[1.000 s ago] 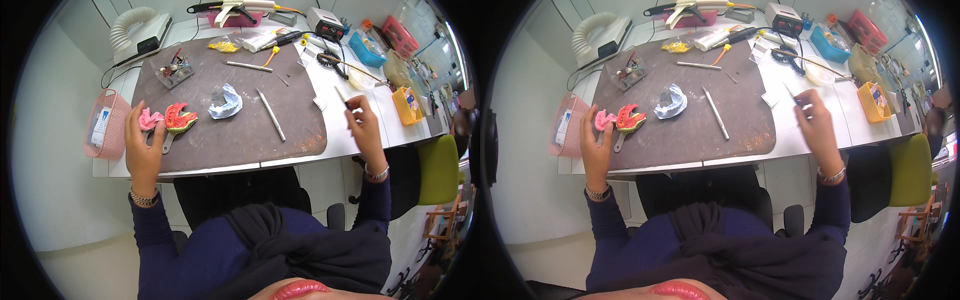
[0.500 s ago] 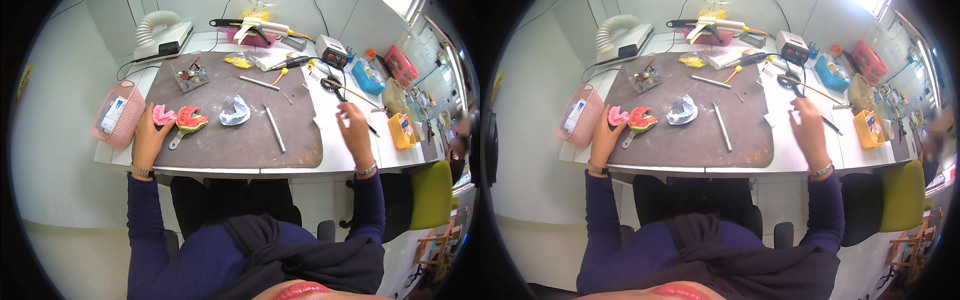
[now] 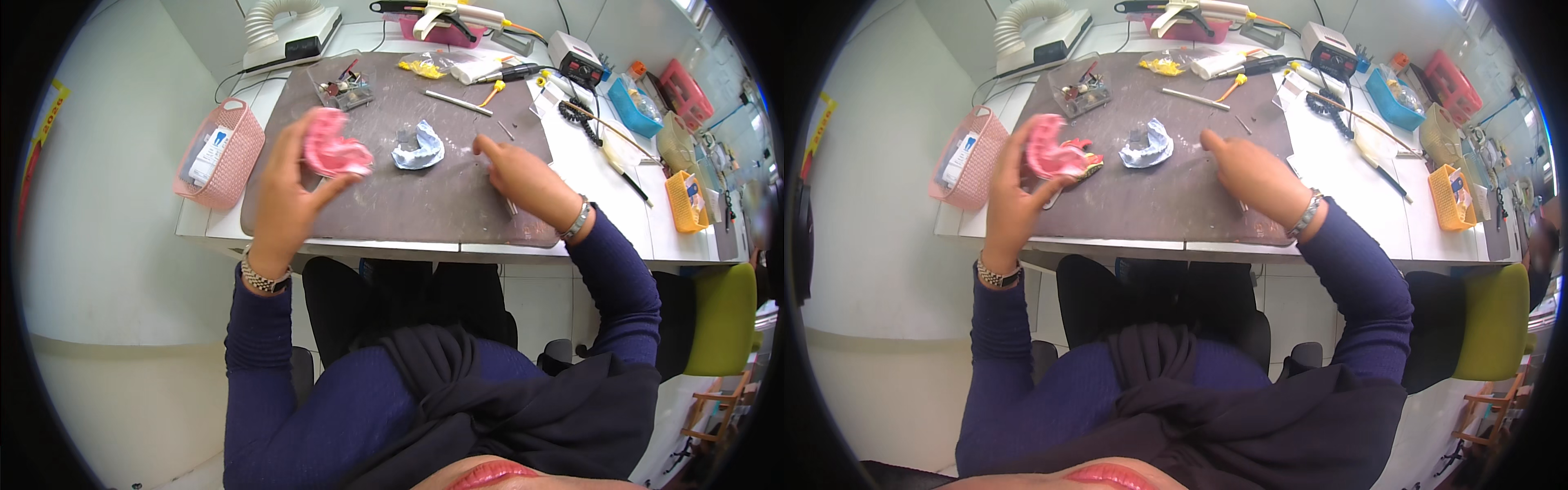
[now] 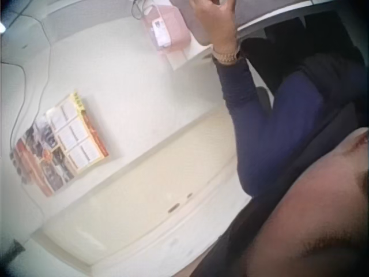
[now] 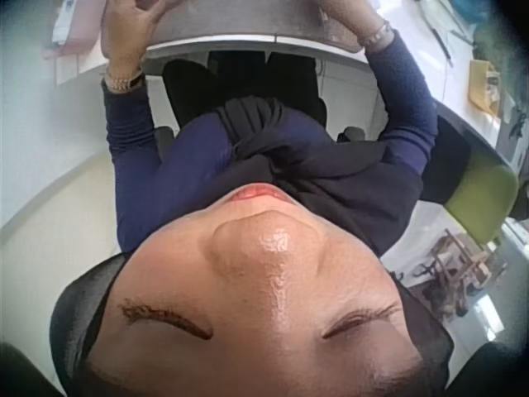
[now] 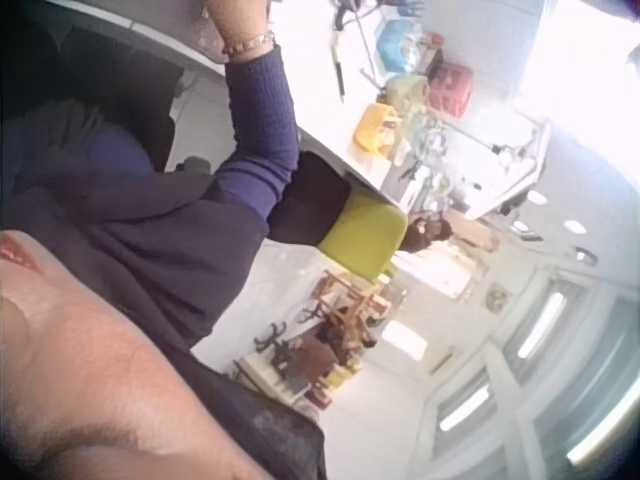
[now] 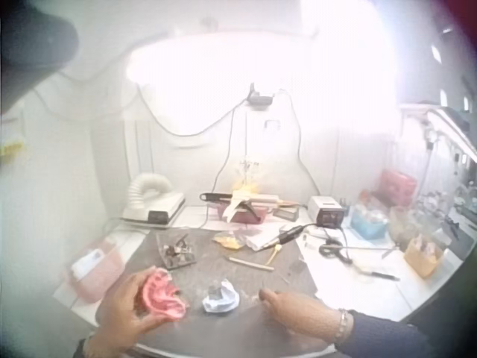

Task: The person uses a marker to draw lines on a blue dental cast. They handle a pink dental impression and use a tool to scrape it while holding it over a container.

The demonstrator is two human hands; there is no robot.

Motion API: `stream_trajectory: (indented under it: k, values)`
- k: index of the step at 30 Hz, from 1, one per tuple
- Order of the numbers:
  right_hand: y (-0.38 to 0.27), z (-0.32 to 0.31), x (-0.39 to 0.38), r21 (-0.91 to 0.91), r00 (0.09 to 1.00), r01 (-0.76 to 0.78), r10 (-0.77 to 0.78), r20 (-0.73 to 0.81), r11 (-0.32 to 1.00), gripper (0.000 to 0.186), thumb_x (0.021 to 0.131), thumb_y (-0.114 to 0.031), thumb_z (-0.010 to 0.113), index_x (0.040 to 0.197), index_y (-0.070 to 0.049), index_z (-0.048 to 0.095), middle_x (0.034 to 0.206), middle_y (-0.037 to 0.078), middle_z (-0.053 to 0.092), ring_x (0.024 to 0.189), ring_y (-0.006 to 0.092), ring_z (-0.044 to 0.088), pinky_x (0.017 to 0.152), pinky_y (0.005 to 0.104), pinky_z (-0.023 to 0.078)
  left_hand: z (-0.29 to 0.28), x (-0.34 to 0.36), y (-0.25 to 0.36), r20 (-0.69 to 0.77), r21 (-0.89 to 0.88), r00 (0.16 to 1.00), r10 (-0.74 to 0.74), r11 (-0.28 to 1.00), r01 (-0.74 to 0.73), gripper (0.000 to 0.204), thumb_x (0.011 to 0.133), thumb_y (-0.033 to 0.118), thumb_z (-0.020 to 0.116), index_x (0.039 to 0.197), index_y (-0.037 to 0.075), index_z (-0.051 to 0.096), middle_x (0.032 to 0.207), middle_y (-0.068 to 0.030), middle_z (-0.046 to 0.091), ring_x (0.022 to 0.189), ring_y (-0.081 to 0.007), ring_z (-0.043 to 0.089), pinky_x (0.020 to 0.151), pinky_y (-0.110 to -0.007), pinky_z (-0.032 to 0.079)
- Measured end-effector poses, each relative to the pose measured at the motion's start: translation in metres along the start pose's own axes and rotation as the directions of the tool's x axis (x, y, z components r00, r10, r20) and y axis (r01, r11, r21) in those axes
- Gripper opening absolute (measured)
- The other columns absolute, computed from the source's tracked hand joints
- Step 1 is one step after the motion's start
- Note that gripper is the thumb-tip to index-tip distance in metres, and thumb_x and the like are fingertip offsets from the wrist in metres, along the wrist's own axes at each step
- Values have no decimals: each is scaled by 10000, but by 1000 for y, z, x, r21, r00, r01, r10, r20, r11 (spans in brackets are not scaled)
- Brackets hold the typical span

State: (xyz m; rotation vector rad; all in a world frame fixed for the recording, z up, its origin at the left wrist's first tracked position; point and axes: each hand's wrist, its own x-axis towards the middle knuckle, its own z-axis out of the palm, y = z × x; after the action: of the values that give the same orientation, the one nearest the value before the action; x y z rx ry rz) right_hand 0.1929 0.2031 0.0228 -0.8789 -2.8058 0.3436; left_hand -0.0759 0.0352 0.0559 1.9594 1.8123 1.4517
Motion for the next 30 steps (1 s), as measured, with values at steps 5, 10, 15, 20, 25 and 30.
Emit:
stream_trajectory:
  k: [5,10,15,20,25,30]
  values:
    - [-4,-30,-7,489,988,-139,151,14,861,143,871,-22,447,893,-1,587,800,122,578,705,194,602,650,296,482,43,5,24,338,-231,937,83,973,-3,780,700,139,809,1350,18,396,1273,-103,481,1155,-196,515,992,-313,422]
    - [-6,-38,-12,725,972,158,24,-234,671,196,880,21,420,927,-19,605,862,33,500,681,97,516,626,231,443,75,21,28,304,-418,951,58,905,78,766,728,264,804,1310,-25,399,1194,-137,483,1062,-212,549,869,-313,473]
    - [-18,-48,-6,428,883,399,-213,-419,811,135,820,-25,566,941,-39,624,913,76,467,737,157,484,640,274,431,83,41,30,579,-610,799,-160,565,555,777,764,195,788,1338,-11,307,1124,-89,541,852,-115,566,648,-233,472]
    - [-5,-35,4,247,744,557,-345,-572,793,209,733,-20,726,923,-32,641,895,89,512,757,190,534,657,295,465,94,57,26,716,-632,689,-114,313,709,628,830,128,713,1295,15,306,960,-61,567,746,-95,549,552,-231,424]
    - [1,-25,1,298,755,521,-269,-599,800,214,729,-48,755,910,-33,642,855,79,536,726,204,558,633,307,477,96,66,27,765,-581,630,-132,279,764,619,833,102,700,1303,42,302,902,-41,551,652,-81,492,513,-237,366]
    - [7,-24,-1,257,752,516,-288,-593,817,202,739,-49,742,905,-45,628,863,79,536,723,231,567,635,325,483,103,68,24,796,-558,597,-98,265,787,698,822,103,708,1364,69,268,900,-29,535,608,-70,446,509,-229,341]
